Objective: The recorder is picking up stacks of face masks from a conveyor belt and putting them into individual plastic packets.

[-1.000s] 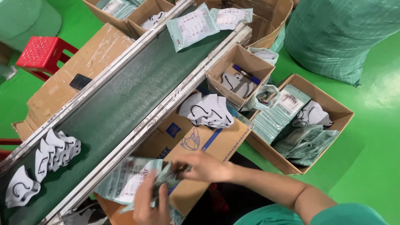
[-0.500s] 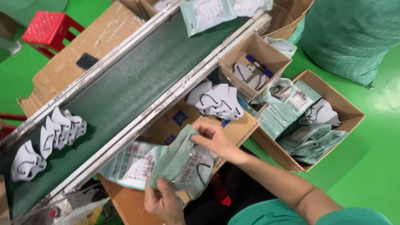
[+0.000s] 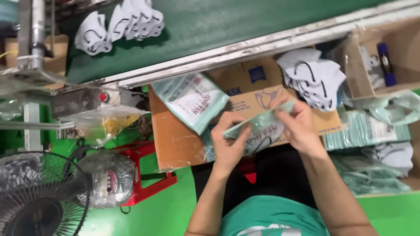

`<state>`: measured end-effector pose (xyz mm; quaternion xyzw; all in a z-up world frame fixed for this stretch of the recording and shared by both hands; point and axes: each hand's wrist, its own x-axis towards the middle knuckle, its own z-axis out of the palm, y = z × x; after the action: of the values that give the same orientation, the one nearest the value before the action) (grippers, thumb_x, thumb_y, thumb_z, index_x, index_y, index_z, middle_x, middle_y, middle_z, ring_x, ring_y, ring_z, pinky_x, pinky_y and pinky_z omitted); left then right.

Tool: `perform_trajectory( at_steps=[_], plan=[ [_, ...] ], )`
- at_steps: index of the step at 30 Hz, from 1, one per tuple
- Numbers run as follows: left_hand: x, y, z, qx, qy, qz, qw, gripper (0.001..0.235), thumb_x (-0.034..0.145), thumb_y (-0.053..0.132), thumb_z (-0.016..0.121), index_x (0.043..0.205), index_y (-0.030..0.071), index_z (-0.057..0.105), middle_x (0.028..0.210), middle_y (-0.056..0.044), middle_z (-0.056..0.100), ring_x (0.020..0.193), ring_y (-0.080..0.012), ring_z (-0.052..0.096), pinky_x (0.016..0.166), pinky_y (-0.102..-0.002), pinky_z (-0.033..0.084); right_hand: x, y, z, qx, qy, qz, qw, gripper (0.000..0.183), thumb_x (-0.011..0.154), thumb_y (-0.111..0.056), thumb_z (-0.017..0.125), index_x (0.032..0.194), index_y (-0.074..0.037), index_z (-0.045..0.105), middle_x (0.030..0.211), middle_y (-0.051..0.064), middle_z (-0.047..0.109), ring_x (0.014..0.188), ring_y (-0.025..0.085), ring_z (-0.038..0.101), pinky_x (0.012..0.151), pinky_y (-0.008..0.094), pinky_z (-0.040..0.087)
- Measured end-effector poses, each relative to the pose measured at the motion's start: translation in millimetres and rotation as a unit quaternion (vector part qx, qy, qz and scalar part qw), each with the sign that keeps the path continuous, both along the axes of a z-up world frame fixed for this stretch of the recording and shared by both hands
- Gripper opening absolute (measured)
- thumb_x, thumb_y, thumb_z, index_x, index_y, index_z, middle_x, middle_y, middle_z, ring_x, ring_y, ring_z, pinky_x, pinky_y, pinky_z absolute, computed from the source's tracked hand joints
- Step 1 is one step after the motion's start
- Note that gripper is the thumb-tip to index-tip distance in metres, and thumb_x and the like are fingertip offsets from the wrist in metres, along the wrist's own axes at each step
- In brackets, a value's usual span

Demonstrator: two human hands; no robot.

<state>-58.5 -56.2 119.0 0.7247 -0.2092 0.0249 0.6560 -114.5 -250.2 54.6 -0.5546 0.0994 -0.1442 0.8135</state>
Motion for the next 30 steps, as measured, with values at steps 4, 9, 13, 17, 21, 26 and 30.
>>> perform_trajectory(
  at_steps=[4, 9, 13, 17, 21, 26, 30],
  plan=[
    [6, 4, -2, 0.037, 0.015, 0.03, 0.999, 0.01, 0.09, 0.006, 0.075, 0.098, 0.003, 0.07, 0.093, -0.01, 0.069, 0.086, -0.0242, 0.068, 0.079, -0.034, 0.054, 7, 3, 8, -0.123, 0.121, -0.011, 0.985, 0.012, 0.093, -0.006, 0.073, 0.103, 0.0, 0.071, 0.094, 0.004, 0.072, 0.083, 0.011, 0.064, 0.073, 0.028, 0.05],
    [90, 25, -64, 0.187, -0.141, 0.032, 0.972, 0.046, 0.091, 0.028, 0.074, 0.129, 0.006, 0.062, 0.129, -0.013, 0.062, 0.125, -0.0364, 0.053, 0.108, -0.05, 0.041, 48, -37, 47, -0.451, -0.088, -0.154, 0.875, 0.013, 0.105, 0.003, 0.069, 0.117, 0.001, 0.065, 0.113, 0.009, 0.066, 0.102, 0.018, 0.063, 0.094, 0.027, 0.052],
    [156, 39, -138, 0.441, -0.251, 0.034, 0.861, 0.056, 0.091, 0.046, 0.066, 0.136, 0.012, 0.062, 0.142, -0.01, 0.057, 0.139, -0.0434, 0.04, 0.117, -0.065, 0.026, 150, -29, 111, -0.67, -0.146, -0.078, 0.723, 0.041, 0.094, 0.015, 0.073, 0.129, 0.0, 0.058, 0.128, 0.018, 0.059, 0.123, 0.031, 0.058, 0.113, 0.037, 0.05],
    [148, 45, -165, 0.483, -0.224, 0.011, 0.846, 0.055, 0.092, 0.05, 0.064, 0.134, 0.014, 0.062, 0.142, -0.008, 0.056, 0.143, -0.045, 0.037, 0.12, -0.071, 0.022, 275, 66, 88, -0.724, -0.231, 0.011, 0.65, 0.067, 0.085, 0.006, 0.08, 0.147, -0.01, 0.058, 0.151, 0.013, 0.056, 0.14, 0.034, 0.052, 0.121, 0.046, 0.044],
    [124, 58, -132, 0.376, -0.205, 0.021, 0.903, 0.055, 0.091, 0.04, 0.065, 0.138, 0.013, 0.06, 0.146, -0.011, 0.054, 0.14, -0.0439, 0.041, 0.118, -0.067, 0.025, 384, 145, 57, -0.805, -0.301, 0.09, 0.504, 0.086, 0.073, -0.002, 0.072, 0.154, -0.019, 0.049, 0.159, 0.014, 0.044, 0.141, 0.04, 0.041, 0.1, 0.054, 0.045],
    [136, 75, -57, 0.169, -0.147, 0.08, 0.971, 0.047, 0.103, 0.018, 0.065, 0.149, 0.012, 0.055, 0.155, -0.01, 0.052, 0.145, -0.0339, 0.05, 0.126, -0.046, 0.04, 453, 149, 14, -0.798, -0.255, 0.178, 0.516, 0.052, 0.095, -0.007, 0.059, 0.146, -0.016, 0.053, 0.136, 0.011, 0.061, 0.119, 0.037, 0.061, 0.086, 0.047, 0.057],
    [145, 100, 14, 0.247, -0.27, 0.286, 0.886, 0.074, 0.072, 0.009, 0.077, 0.141, -0.003, 0.053, 0.146, -0.024, 0.053, 0.136, -0.042, 0.05, 0.115, -0.051, 0.035, 327, 125, 66, -0.796, -0.216, 0.245, 0.509, 0.04, 0.088, -0.014, 0.063, 0.128, -0.013, 0.061, 0.113, 0.01, 0.071, 0.096, 0.034, 0.07, 0.074, 0.046, 0.056]
  ],
)
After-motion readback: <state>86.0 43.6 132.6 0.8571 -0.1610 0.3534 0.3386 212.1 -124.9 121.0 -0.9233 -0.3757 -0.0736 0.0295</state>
